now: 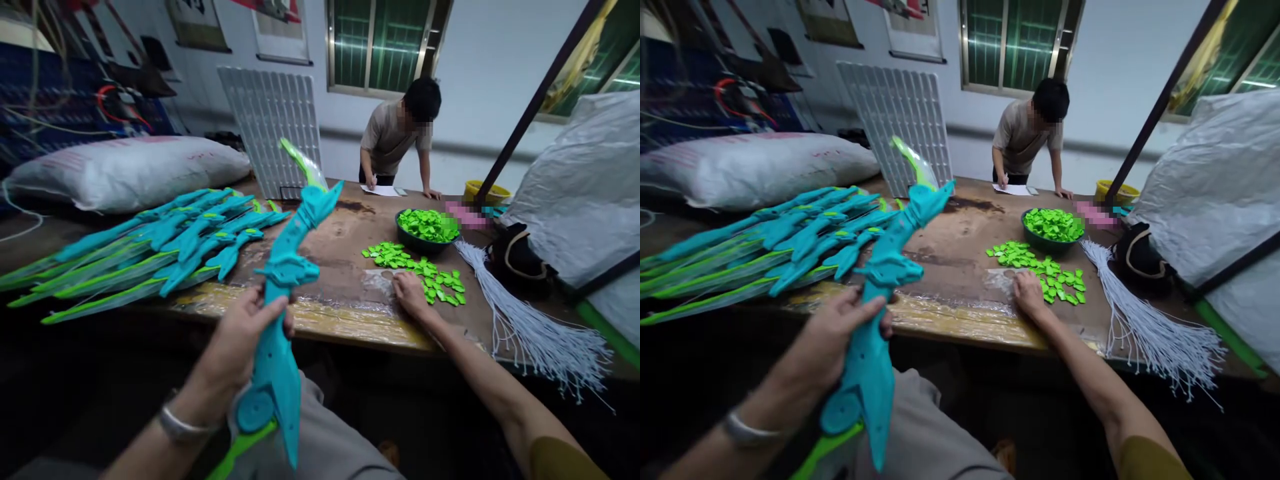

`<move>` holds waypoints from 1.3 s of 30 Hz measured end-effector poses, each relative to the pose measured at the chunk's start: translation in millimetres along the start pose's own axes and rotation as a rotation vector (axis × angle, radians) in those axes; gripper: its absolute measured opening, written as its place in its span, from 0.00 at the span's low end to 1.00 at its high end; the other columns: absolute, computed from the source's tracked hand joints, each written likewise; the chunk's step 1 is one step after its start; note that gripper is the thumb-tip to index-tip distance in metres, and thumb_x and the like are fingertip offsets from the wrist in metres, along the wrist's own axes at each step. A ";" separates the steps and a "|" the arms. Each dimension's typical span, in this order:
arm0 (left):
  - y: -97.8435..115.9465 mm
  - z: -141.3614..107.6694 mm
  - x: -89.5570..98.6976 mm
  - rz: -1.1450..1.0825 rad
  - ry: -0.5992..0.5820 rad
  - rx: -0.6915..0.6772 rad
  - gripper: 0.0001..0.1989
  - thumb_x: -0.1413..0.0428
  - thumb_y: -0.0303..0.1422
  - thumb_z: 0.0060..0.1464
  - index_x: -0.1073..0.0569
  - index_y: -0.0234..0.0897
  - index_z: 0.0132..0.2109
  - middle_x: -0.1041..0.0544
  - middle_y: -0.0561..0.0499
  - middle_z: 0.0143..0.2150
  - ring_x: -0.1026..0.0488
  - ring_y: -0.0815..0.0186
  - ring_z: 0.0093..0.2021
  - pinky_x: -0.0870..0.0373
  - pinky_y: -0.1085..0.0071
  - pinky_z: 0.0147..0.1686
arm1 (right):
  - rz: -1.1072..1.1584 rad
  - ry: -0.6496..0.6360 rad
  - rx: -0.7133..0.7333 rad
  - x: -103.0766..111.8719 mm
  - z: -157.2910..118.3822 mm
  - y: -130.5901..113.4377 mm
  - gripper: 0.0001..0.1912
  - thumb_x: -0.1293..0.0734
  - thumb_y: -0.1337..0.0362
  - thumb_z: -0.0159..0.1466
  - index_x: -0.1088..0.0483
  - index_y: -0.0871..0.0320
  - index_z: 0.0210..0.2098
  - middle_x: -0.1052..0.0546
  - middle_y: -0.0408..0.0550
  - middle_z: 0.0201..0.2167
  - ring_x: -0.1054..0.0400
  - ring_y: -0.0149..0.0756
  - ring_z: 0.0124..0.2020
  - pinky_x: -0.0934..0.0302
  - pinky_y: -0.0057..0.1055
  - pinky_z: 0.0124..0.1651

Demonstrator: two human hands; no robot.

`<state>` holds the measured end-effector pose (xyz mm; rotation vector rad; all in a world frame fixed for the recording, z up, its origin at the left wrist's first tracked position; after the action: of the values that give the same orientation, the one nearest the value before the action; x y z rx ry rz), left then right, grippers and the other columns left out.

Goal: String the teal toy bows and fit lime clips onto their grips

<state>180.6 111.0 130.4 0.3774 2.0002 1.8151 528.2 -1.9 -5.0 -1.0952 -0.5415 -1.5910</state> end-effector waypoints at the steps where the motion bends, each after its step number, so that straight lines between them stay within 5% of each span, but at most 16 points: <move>1: -21.8 -7.0 -3.3 -0.023 -0.010 0.050 0.26 0.29 0.46 0.37 0.28 0.34 0.38 0.25 0.54 0.20 0.29 0.66 0.19 0.32 0.74 0.18 | -0.021 -0.009 -0.041 -3.0 12.3 7.8 0.10 0.31 0.60 0.72 0.27 0.60 0.49 0.25 0.51 0.50 0.29 0.44 0.52 0.33 0.48 0.57; 4: -77.6 -25.7 2.4 -0.054 -0.001 0.179 0.26 0.32 0.51 0.44 0.28 0.34 0.39 0.25 0.54 0.22 0.30 0.69 0.20 0.33 0.76 0.19 | -0.069 -0.053 -0.153 -16.5 46.5 18.5 0.14 0.32 0.59 0.72 0.28 0.60 0.53 0.26 0.52 0.54 0.30 0.45 0.54 0.33 0.49 0.58; 7: -105.1 -40.0 19.4 -0.092 0.042 0.193 0.28 0.31 0.51 0.44 0.28 0.34 0.42 0.22 0.52 0.27 0.27 0.69 0.24 0.30 0.76 0.23 | -0.088 -0.116 -0.247 -31.0 72.2 18.9 0.15 0.32 0.58 0.72 0.29 0.61 0.53 0.27 0.53 0.53 0.30 0.45 0.53 0.32 0.48 0.56; 12: -117.8 -53.7 48.1 -0.144 0.134 0.218 0.29 0.30 0.49 0.44 0.30 0.35 0.45 0.22 0.54 0.27 0.27 0.69 0.25 0.28 0.75 0.25 | -0.027 -0.174 -0.342 -33.5 92.0 16.5 0.15 0.32 0.55 0.72 0.28 0.61 0.49 0.25 0.51 0.48 0.28 0.42 0.47 0.31 0.44 0.52; 19: -131.2 -54.4 65.0 -0.254 0.116 0.277 0.26 0.31 0.47 0.44 0.30 0.36 0.41 0.24 0.54 0.26 0.31 0.70 0.23 0.31 0.76 0.21 | 0.255 -0.030 -0.347 13.8 86.1 0.4 0.14 0.33 0.54 0.70 0.29 0.61 0.39 0.26 0.52 0.42 0.31 0.44 0.46 0.36 0.45 0.53; 22: -132.7 -52.0 62.0 -0.288 0.101 0.253 0.24 0.32 0.47 0.47 0.32 0.37 0.43 0.25 0.56 0.25 0.32 0.71 0.22 0.32 0.76 0.20 | 0.488 -0.036 -0.280 28.5 70.4 -39.4 0.18 0.34 0.48 0.67 0.30 0.58 0.37 0.26 0.53 0.35 0.31 0.45 0.40 0.35 0.44 0.47; 26: -128.6 -52.6 56.2 -0.260 0.121 0.210 0.22 0.36 0.49 0.52 0.33 0.38 0.41 0.26 0.57 0.23 0.32 0.70 0.21 0.33 0.76 0.19 | 0.849 -0.283 -0.141 31.5 20.3 -133.8 0.25 0.31 0.40 0.61 0.30 0.56 0.37 0.24 0.47 0.29 0.28 0.39 0.30 0.31 0.37 0.39; 31: -121.0 -62.2 58.7 -0.207 0.211 0.165 0.23 0.34 0.47 0.49 0.30 0.36 0.43 0.24 0.54 0.27 0.27 0.68 0.25 0.26 0.73 0.24 | 1.332 -0.545 -0.075 28.3 -40.0 -243.7 0.19 0.27 0.49 0.65 0.27 0.54 0.48 0.23 0.43 0.34 0.26 0.34 0.30 0.29 0.32 0.37; 35: -121.5 -71.9 65.7 -0.180 0.237 0.116 0.21 0.35 0.44 0.53 0.28 0.35 0.47 0.21 0.51 0.34 0.26 0.67 0.29 0.24 0.72 0.28 | 1.521 -0.594 -0.106 24.8 -51.9 -277.3 0.21 0.26 0.52 0.65 0.26 0.51 0.55 0.23 0.43 0.35 0.25 0.35 0.32 0.28 0.33 0.38; 39: -126.8 -76.0 70.0 -0.179 0.271 0.116 0.22 0.36 0.45 0.54 0.27 0.36 0.49 0.22 0.51 0.34 0.27 0.66 0.28 0.25 0.71 0.27 | 1.446 -0.597 -0.111 25.2 -51.7 -283.1 0.16 0.26 0.51 0.65 0.24 0.55 0.45 0.22 0.45 0.32 0.26 0.36 0.31 0.30 0.32 0.36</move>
<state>92.5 62.0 1.5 -0.0182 2.2466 1.7184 246.2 33.9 46.3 -1.4981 0.0607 -0.0236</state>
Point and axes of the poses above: each hand's wrist, its own z-axis towards the middle knuckle, its own x-axis out of the back of the hand, y = z × x, the point moved 3 cm from there along z, towards the middle knuckle
